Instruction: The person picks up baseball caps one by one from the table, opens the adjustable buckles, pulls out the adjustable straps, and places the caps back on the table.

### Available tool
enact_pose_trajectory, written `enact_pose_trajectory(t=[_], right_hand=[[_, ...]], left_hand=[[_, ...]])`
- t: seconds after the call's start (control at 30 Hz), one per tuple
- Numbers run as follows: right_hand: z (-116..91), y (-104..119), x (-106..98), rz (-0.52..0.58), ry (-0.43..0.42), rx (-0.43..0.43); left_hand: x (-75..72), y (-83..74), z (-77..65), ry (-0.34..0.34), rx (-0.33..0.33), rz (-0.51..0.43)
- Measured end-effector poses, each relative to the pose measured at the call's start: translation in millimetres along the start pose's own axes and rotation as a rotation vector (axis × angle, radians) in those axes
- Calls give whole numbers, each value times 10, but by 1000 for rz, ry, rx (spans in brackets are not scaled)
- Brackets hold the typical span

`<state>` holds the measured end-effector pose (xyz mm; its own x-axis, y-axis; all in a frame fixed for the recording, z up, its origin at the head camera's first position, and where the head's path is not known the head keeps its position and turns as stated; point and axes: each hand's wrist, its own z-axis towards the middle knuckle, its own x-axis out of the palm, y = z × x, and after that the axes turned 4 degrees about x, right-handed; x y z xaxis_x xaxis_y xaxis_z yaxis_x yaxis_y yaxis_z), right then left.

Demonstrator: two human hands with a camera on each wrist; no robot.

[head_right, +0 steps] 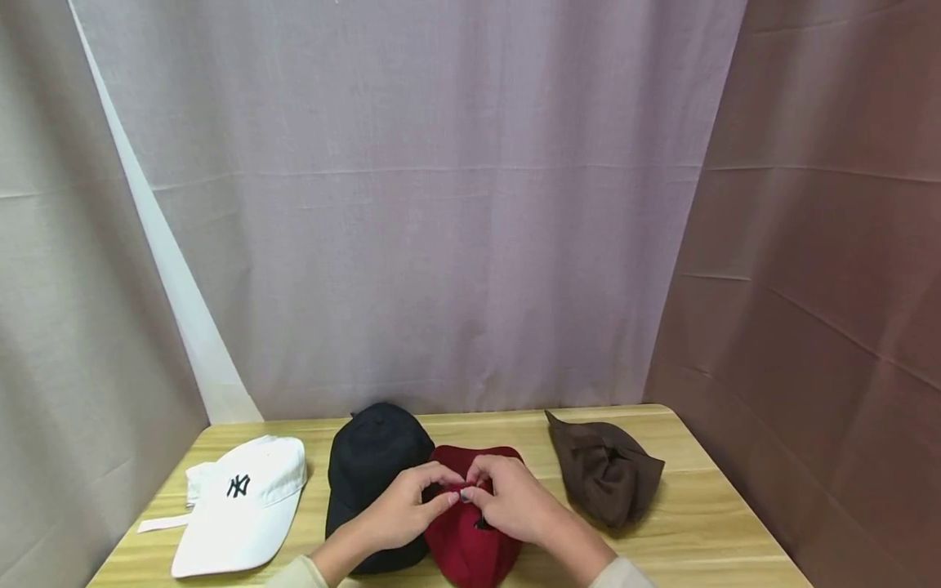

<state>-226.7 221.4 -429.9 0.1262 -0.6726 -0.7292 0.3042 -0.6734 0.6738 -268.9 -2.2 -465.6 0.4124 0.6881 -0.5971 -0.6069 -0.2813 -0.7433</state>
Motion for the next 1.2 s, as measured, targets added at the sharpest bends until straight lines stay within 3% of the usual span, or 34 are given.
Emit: enact_pose_trajectory(t=[0.5,0.83,1.2], right_hand=[[-2,-9,103,-173,-136,-43],[-4,-13,194,-364,-229,-185],[5,24,227,-484,-203,-217]], left_hand=[[122,77,-35,-145,64,-15],[184,105,-32,-204,68,-63],[219,78,-19,-220,69,-44]])
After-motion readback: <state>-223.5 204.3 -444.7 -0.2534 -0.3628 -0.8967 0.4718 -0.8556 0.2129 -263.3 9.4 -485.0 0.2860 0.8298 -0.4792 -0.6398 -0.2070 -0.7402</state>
